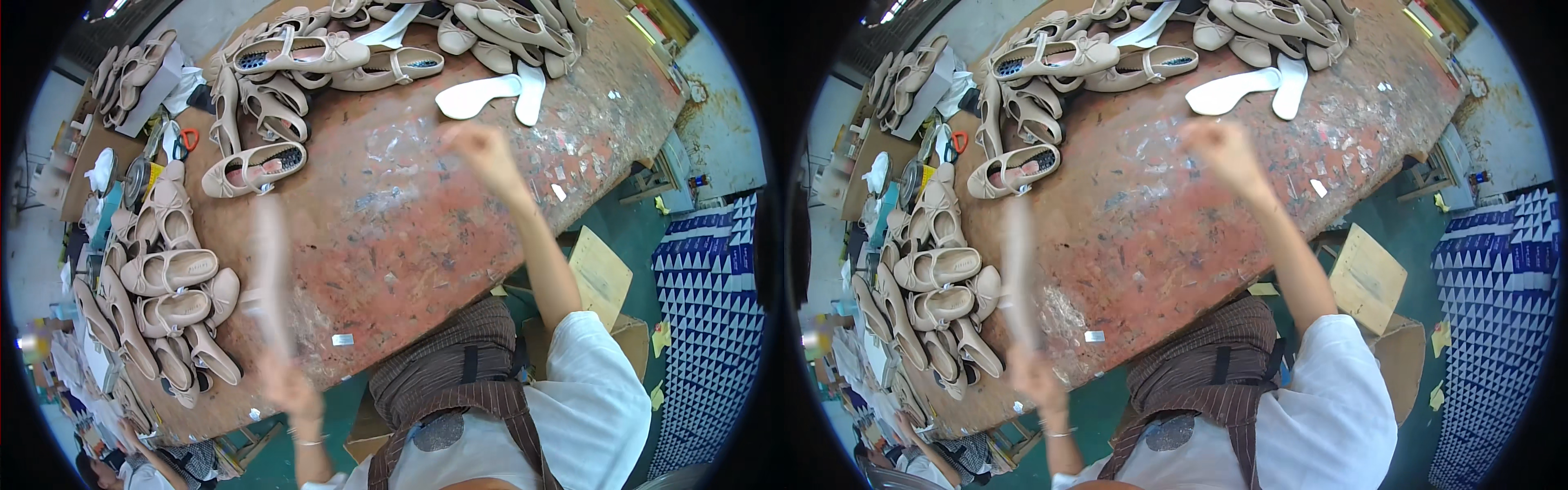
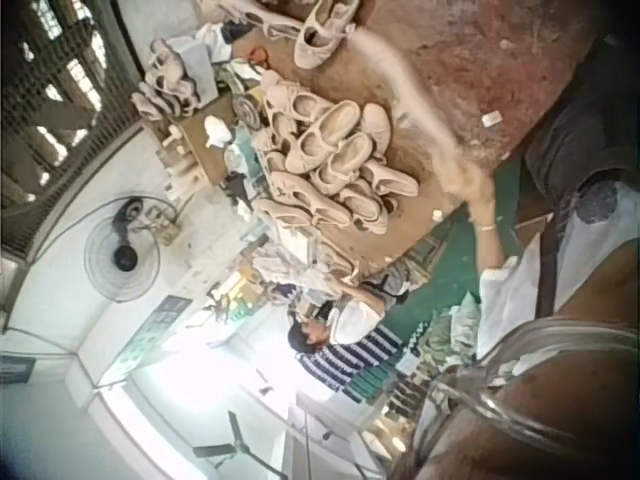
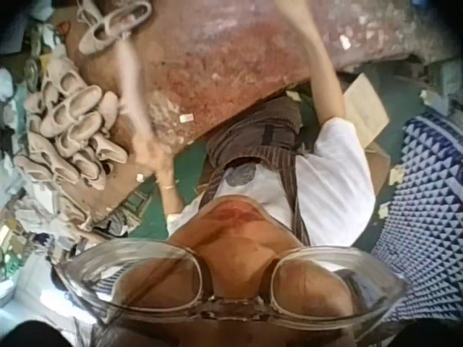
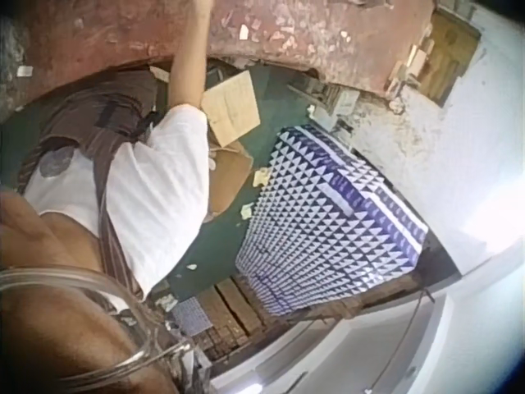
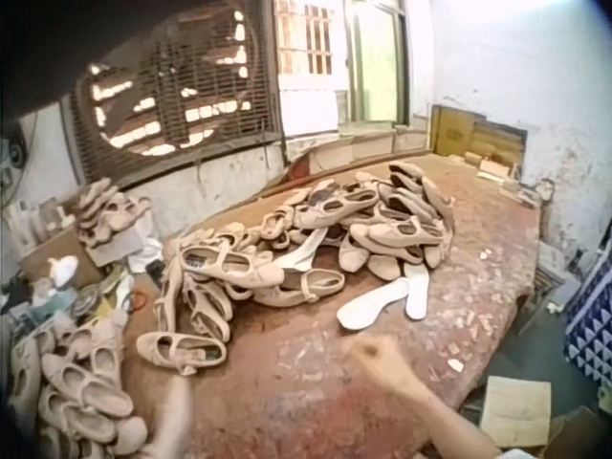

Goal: Inserting soft insoles into finished flat shoes at a production workbench.

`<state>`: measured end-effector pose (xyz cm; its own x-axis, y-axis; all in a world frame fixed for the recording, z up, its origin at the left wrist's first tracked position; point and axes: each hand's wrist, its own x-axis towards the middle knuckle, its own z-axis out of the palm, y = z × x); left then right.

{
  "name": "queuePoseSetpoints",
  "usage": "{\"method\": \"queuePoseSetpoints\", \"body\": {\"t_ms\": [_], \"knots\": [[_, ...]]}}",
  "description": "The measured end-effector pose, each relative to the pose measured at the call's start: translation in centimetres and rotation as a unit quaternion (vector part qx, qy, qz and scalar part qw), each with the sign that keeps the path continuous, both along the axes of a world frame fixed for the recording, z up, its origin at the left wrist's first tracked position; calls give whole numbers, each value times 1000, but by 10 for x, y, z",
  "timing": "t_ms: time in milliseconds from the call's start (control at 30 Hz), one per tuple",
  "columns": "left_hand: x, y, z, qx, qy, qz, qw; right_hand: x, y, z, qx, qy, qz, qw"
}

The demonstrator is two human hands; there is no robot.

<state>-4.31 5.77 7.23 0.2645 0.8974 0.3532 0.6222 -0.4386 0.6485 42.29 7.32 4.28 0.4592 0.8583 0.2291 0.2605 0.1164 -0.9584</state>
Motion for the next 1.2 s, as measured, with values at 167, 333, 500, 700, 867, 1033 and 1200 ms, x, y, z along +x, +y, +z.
{"method": "queuePoseSetpoints", "body": {"t_ms": [167,333,500,700,867,1033,1200], "knots": [[-65,151,106,318,277,251,872,119,60,-43,-333,-201,-393,833],[78,258,108,301,177,42,936,115,84,-66,-315,-312,-437,783],[265,355,43,292,245,-145,913,109,54,-58,-275,-112,-399,868],[279,311,51,209,133,-194,949,83,-3,-55,-168,39,-270,947],[161,121,31,80,40,-180,980,50,-64,-45,-23,428,-54,902],[79,-10,-15,-24,71,-163,984,-6,-92,-37,33,520,39,852],[43,-65,-30,-40,29,34,998,-56,-83,-24,46,461,90,882]]}}
